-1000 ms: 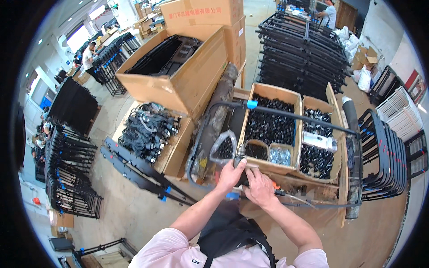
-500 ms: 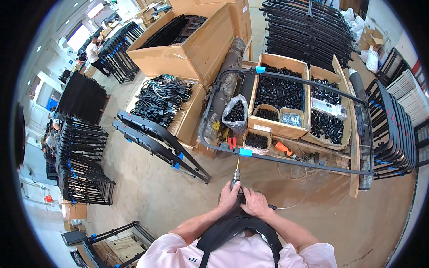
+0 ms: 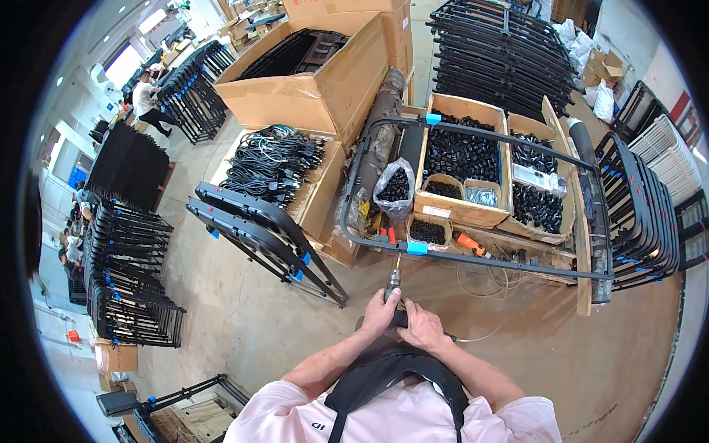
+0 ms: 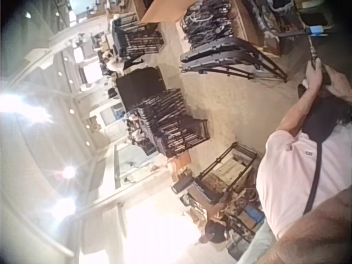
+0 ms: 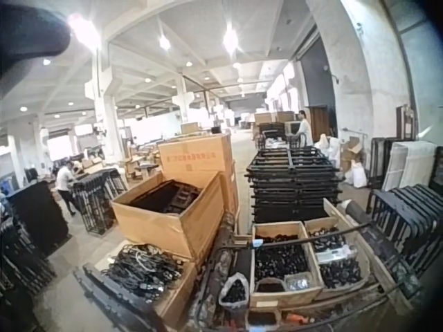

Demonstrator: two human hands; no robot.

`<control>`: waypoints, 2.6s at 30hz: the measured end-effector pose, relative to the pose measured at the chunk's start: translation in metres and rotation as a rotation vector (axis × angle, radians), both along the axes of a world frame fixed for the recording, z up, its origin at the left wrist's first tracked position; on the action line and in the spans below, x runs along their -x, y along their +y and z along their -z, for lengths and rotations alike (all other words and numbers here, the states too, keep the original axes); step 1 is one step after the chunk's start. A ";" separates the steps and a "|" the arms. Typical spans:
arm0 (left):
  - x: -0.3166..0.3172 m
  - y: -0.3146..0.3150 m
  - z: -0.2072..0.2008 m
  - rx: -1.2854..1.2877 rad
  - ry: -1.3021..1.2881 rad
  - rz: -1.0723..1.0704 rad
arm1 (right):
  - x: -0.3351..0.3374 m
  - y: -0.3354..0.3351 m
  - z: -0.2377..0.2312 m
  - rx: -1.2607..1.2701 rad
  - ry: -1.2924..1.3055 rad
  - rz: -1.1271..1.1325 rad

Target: The person assembles electronic components in a factory setting. They use a power drill to secure parts onto a black frame, connect wires, and place the finished unit into a cardboard box.

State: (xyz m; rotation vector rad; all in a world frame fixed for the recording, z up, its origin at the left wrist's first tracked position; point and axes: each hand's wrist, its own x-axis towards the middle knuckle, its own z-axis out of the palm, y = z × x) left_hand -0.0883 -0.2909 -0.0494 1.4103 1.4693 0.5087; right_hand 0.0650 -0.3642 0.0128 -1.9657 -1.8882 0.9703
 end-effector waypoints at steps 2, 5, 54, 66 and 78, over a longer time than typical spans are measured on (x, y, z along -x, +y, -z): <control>0.000 0.003 -0.012 0.047 -0.015 0.004 | 0.001 0.001 0.003 0.008 0.007 0.001; 0.001 0.007 -0.013 0.077 -0.024 0.017 | 0.003 0.004 0.000 0.045 0.019 0.010; 0.001 0.002 0.008 0.129 -0.040 0.016 | 0.007 -0.008 0.008 -0.074 -0.005 -0.032; -0.030 -0.015 0.002 0.031 -0.031 0.070 | -0.017 -0.030 0.002 -0.130 -0.079 0.081; -0.032 -0.012 -0.001 0.057 -0.053 0.062 | -0.024 -0.029 0.017 -0.073 0.003 0.077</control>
